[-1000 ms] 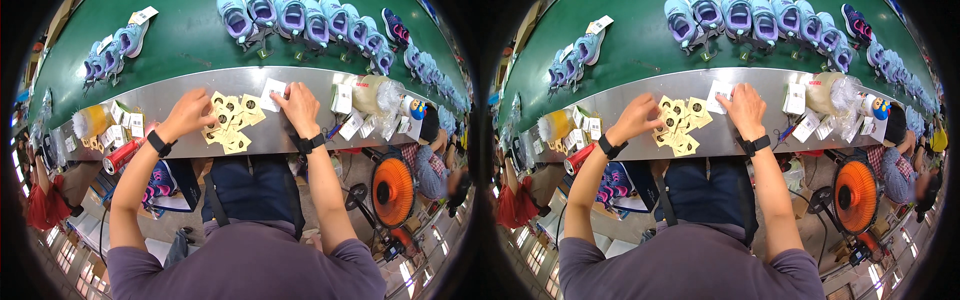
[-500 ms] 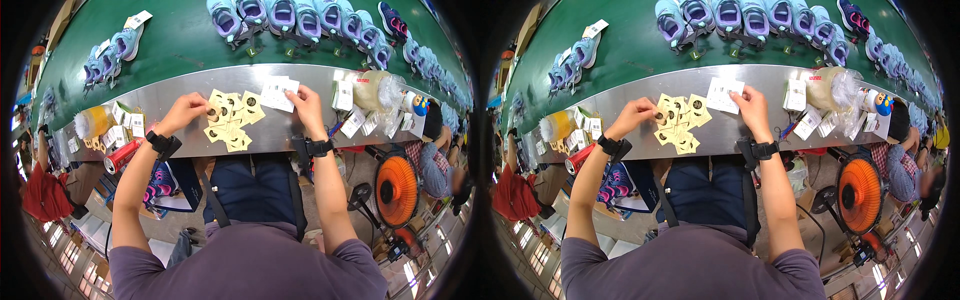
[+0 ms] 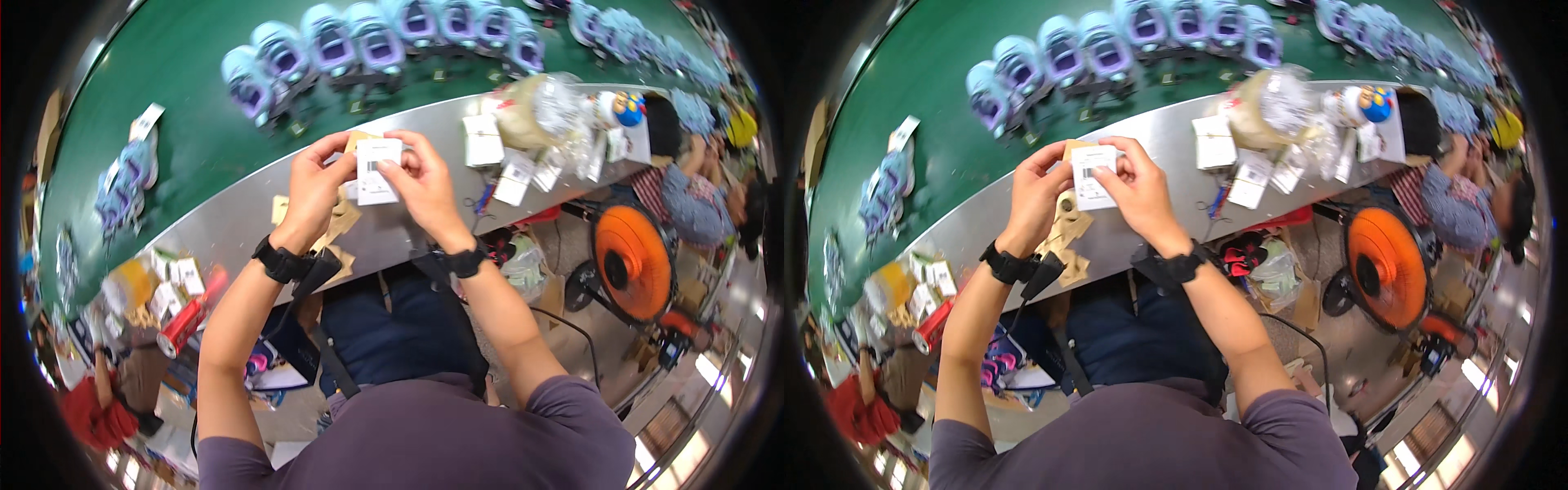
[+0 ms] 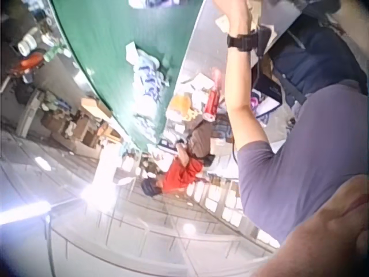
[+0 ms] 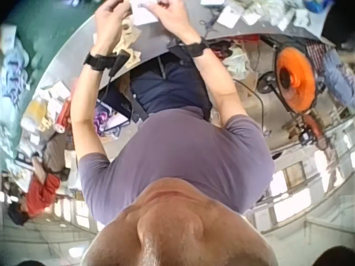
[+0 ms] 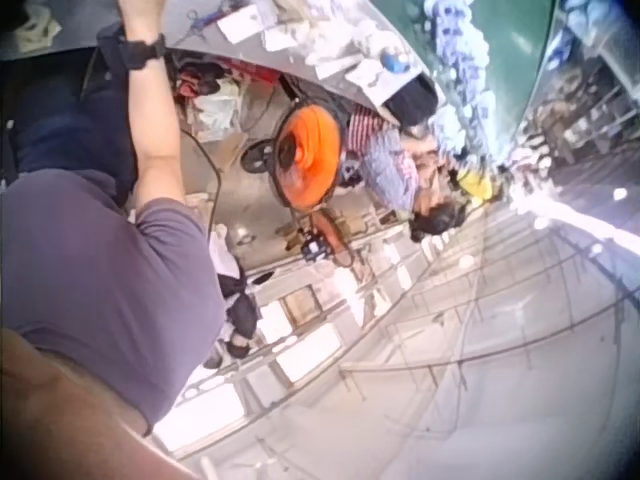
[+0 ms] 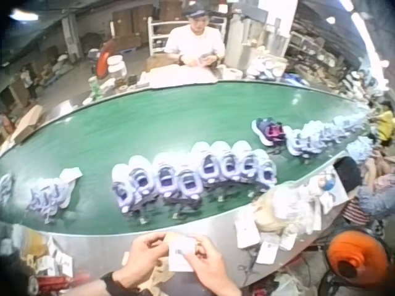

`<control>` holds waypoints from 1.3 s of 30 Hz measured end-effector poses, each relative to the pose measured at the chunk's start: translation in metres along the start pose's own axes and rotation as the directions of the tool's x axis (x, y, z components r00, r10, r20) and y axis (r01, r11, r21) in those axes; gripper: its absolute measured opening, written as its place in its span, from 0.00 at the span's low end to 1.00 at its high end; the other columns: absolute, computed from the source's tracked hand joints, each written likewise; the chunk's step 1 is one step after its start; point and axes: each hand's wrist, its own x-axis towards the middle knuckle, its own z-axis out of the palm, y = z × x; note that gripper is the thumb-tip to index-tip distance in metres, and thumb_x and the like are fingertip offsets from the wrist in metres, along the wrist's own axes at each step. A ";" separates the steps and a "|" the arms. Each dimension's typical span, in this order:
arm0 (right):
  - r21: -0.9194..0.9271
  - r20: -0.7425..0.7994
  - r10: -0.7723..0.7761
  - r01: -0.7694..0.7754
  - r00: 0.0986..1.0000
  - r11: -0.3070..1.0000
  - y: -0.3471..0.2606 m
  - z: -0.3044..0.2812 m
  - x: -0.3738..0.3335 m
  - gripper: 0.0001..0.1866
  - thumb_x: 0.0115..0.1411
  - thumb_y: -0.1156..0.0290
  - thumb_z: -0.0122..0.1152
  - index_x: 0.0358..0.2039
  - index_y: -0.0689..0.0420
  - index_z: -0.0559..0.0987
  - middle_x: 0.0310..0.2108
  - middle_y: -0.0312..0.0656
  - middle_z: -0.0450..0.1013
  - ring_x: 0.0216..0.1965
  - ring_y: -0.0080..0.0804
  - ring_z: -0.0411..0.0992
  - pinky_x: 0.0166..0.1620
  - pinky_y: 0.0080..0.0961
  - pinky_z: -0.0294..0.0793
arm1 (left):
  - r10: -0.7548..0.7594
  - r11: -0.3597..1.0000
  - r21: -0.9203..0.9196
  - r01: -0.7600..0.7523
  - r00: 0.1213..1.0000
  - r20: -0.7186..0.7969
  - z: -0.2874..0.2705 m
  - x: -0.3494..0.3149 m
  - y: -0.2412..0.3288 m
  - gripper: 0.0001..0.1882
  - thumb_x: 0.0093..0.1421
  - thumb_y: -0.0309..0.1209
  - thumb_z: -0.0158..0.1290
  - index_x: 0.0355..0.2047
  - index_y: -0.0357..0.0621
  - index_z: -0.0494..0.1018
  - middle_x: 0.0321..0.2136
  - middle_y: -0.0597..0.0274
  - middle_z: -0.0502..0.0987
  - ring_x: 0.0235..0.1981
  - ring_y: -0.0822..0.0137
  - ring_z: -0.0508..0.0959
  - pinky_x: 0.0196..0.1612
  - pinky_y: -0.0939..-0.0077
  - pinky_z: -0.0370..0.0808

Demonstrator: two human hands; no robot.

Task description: The person attaches small paper tags to the laces of children's shoes arranged on a green conveyor belt. They repeatedly pick up tags from a pile on the table, peel them, and secure them to the shoes one by one. The person also briefly moves a pair of blue and pink shoes to the side.

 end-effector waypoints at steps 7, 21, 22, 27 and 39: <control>-0.419 -0.226 -0.296 0.182 0.928 0.890 -0.025 -0.054 0.007 0.16 0.52 0.74 0.64 0.41 0.60 0.72 0.21 0.38 0.72 0.22 0.20 0.69 0.25 0.18 0.67 | 0.053 0.999 0.003 -0.053 0.992 0.116 0.068 0.022 0.005 0.14 0.56 0.26 0.56 0.42 0.35 0.74 0.38 0.60 0.77 0.35 0.74 0.76 0.39 0.78 0.74; -0.820 -0.405 -0.546 -0.027 0.733 0.572 -0.097 -0.218 0.044 0.08 0.52 0.68 0.64 0.32 0.56 0.82 0.27 0.36 0.74 0.27 0.25 0.67 0.32 0.23 0.66 | 0.499 0.582 0.273 -0.766 0.601 0.624 0.196 0.069 0.005 0.09 0.52 0.18 0.53 0.36 0.37 0.75 0.37 0.55 0.78 0.35 0.64 0.78 0.38 0.75 0.74; -0.829 -0.395 -0.537 -0.038 0.746 0.558 -0.098 -0.220 0.047 0.08 0.51 0.68 0.64 0.31 0.56 0.82 0.27 0.36 0.75 0.27 0.26 0.68 0.32 0.23 0.66 | 0.537 0.555 0.246 -0.794 0.569 0.623 0.203 0.072 0.001 0.09 0.52 0.18 0.53 0.35 0.37 0.74 0.38 0.55 0.77 0.36 0.62 0.78 0.38 0.74 0.73; -0.862 -0.256 -0.677 0.155 0.690 0.483 -0.098 -0.223 0.049 0.04 0.52 0.72 0.63 0.28 0.56 0.82 0.27 0.37 0.76 0.30 0.30 0.71 0.33 0.23 0.67 | 0.631 0.518 0.225 -0.825 0.546 0.552 0.233 0.089 -0.013 0.09 0.50 0.18 0.50 0.34 0.35 0.70 0.42 0.51 0.75 0.35 0.54 0.77 0.38 0.67 0.73; -0.621 -0.333 -0.534 0.246 0.777 0.745 -0.161 -0.168 0.016 0.07 0.63 0.76 0.48 0.41 0.58 0.71 0.32 0.38 0.72 0.29 0.28 0.72 0.37 0.24 0.73 | 0.531 0.796 0.200 -0.572 0.817 0.226 0.184 0.074 0.005 0.09 0.54 0.21 0.54 0.37 0.37 0.76 0.35 0.62 0.76 0.34 0.76 0.75 0.37 0.83 0.75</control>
